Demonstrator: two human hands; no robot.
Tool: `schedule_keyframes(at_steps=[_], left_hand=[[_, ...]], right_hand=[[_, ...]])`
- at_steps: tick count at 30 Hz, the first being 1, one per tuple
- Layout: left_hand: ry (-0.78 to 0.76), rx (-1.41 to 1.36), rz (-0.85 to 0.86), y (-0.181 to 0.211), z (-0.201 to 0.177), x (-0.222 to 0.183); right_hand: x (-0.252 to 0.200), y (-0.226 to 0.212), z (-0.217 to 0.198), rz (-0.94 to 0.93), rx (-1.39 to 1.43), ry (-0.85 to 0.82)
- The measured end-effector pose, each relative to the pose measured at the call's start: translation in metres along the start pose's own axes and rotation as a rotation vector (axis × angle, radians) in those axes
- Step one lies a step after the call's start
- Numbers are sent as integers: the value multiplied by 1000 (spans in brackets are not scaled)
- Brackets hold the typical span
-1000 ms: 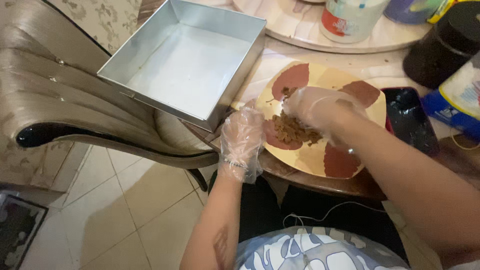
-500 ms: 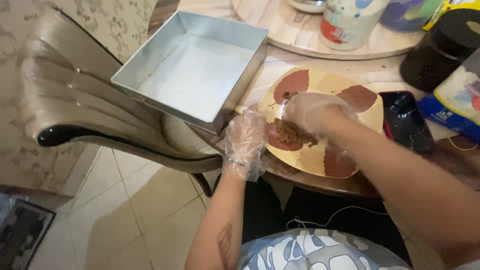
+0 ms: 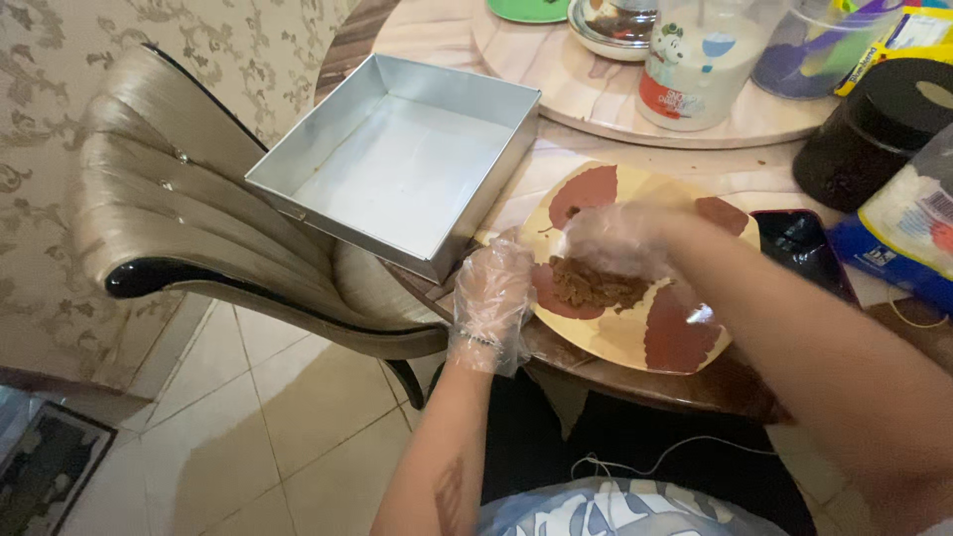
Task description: The person, wearing gloves, kneads and shapes a brown dough-like mixture on a plate by hand.
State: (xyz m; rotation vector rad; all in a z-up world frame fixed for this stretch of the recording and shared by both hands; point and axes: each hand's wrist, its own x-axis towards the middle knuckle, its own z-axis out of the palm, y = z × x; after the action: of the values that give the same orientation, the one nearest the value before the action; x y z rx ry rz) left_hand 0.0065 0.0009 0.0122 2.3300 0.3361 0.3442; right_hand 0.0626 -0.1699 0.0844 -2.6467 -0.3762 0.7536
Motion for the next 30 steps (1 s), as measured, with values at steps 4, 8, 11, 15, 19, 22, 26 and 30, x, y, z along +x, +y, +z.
schedule_keyframes(at_steps=[4, 8, 11, 15, 19, 22, 26, 30], left_hand=[[63, 138, 55, 14, -16, -6], [203, 175, 59, -7, 10, 2], [92, 168, 268, -10, -2, -3], [166, 202, 361, -15, 7, -2], [507, 230, 375, -19, 35, 6], [414, 420, 526, -26, 21, 2], [508, 576, 524, -17, 19, -5], [330, 567, 611, -25, 10, 1]], right_hand=[[1, -15, -7, 149, 266, -82], [-13, -25, -10, 321, 547, -171], [-53, -54, -47, 208, 394, -163], [-20, -41, -25, 125, 125, -99], [-11, -53, -19, 38, -295, -12], [-46, -75, -36, 178, -301, -66], [-81, -65, -23, -16, -295, 45], [-34, -49, -37, 106, -15, 29]])
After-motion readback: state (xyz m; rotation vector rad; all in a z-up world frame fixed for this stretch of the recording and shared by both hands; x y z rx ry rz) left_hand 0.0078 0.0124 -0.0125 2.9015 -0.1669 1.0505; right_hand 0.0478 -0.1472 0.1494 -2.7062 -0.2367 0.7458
